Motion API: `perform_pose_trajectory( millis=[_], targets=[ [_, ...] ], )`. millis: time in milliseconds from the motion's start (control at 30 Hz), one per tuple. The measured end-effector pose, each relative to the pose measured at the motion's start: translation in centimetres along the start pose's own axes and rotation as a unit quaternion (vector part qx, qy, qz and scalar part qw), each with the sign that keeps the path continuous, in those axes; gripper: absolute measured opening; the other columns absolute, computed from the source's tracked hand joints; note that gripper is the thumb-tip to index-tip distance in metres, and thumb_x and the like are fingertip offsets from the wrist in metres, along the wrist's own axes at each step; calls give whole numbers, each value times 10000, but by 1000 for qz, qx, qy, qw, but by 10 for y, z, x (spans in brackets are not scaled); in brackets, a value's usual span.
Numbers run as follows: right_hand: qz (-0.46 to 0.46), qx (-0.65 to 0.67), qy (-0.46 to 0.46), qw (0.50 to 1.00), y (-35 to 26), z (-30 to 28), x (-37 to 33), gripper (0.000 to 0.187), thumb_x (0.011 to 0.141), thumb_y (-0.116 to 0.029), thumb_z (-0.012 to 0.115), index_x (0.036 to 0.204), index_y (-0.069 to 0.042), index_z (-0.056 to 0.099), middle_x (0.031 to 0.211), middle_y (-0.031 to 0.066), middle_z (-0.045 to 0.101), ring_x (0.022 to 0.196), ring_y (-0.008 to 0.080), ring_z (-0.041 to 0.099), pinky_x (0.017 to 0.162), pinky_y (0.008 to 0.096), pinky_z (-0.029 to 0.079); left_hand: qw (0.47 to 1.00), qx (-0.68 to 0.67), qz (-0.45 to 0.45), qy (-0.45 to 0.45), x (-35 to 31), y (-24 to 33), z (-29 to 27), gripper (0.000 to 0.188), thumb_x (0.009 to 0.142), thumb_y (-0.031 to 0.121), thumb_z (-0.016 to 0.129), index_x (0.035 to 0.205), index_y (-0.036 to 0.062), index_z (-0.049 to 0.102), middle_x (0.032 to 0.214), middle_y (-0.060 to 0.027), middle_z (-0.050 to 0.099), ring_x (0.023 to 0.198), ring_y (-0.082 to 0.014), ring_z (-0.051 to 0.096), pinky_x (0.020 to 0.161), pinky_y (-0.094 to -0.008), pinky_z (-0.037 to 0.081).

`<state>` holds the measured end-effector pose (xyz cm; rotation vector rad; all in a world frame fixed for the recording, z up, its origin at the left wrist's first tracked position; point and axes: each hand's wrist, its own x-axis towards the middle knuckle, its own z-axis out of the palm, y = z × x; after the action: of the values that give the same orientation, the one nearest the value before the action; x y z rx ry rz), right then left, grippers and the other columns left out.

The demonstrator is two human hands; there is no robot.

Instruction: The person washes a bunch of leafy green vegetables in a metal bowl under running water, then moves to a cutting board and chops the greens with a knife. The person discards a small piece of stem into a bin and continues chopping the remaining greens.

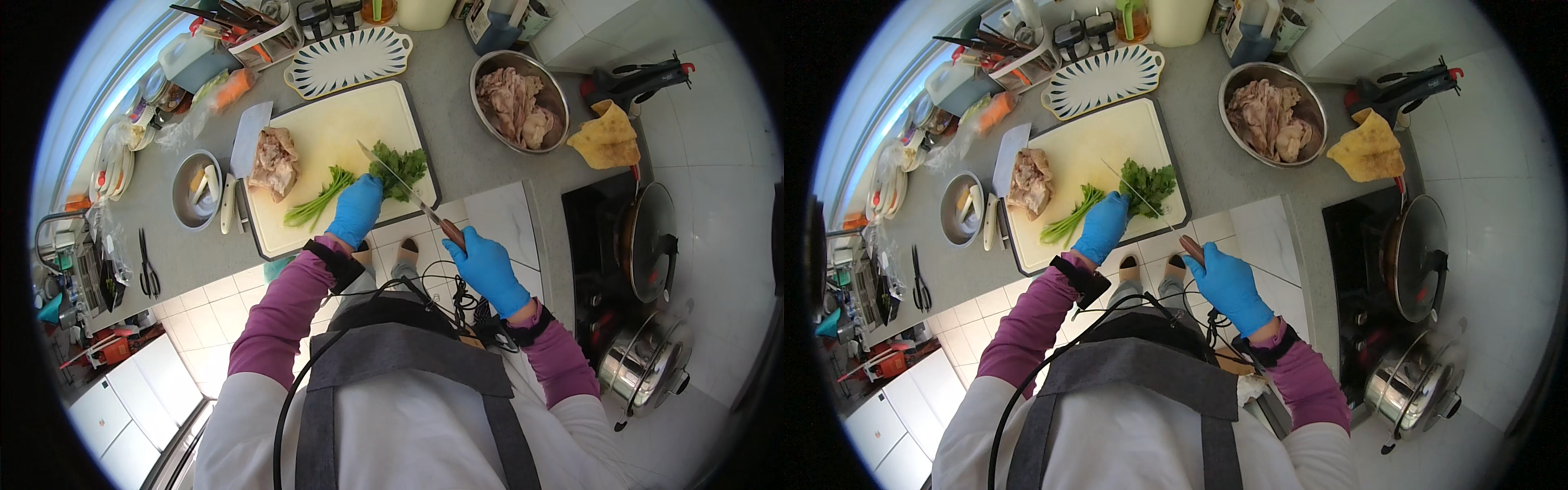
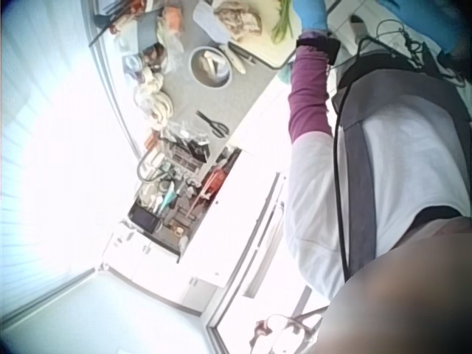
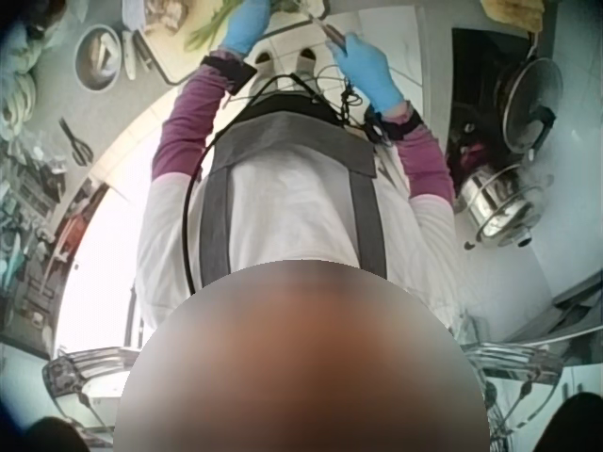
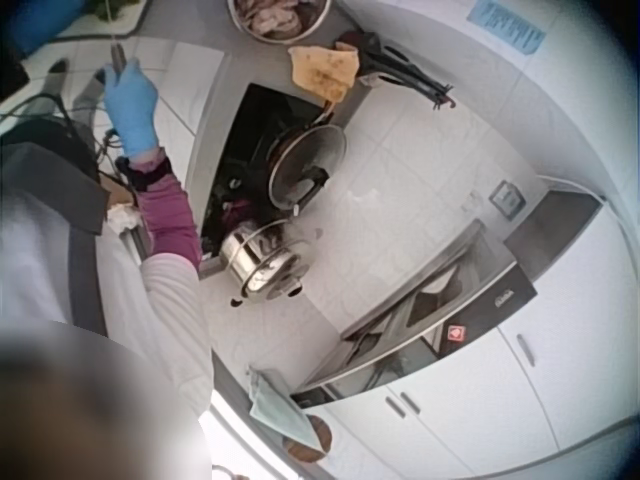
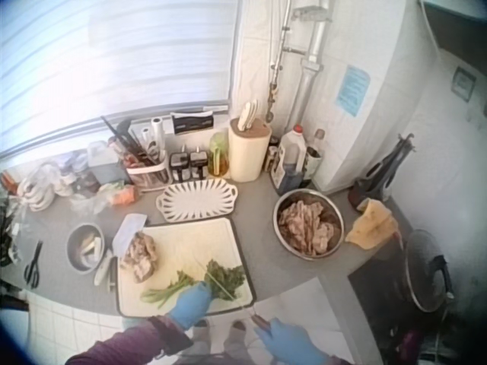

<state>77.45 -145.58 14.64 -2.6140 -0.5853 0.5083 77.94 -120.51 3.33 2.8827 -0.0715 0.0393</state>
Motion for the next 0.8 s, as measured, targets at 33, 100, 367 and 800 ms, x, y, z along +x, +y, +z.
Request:
perform_pose_trajectory(
  millis=[33,100,367,800],
  targets=[
    [8,4,-5,1000,-1,0,0,353,890,-376,546,879,-29,484,579,186,561,526,388,570,460,458,442,1000,-2,-7,0,2,-1,0,72,790,52,522,836,11,560,803,-159,566,665,-310,607,550,-382,499],
    [6,6,-5,1000,-2,1,2,350,891,-372,545,877,-28,484,584,187,564,529,390,571,462,461,443,1000,0,-17,8,4,-3,-1,72,792,51,523,840,15,563,799,-158,564,658,-309,603,547,-384,498],
    [-11,-38,-19,999,2,24,23,402,898,-402,509,863,-2,482,588,188,582,511,365,588,448,444,465,999,-3,-28,14,4,-4,3,76,797,33,512,843,-12,551,760,-162,559,608,-311,596,505,-384,490],
    [-39,18,1,999,-15,57,87,402,909,-400,490,884,2,485,602,209,584,548,383,597,480,459,476,992,-104,-60,25,-7,-18,-20,179,786,146,580,912,20,563,846,-157,573,713,-353,592,603,-424,490]
  ],
)
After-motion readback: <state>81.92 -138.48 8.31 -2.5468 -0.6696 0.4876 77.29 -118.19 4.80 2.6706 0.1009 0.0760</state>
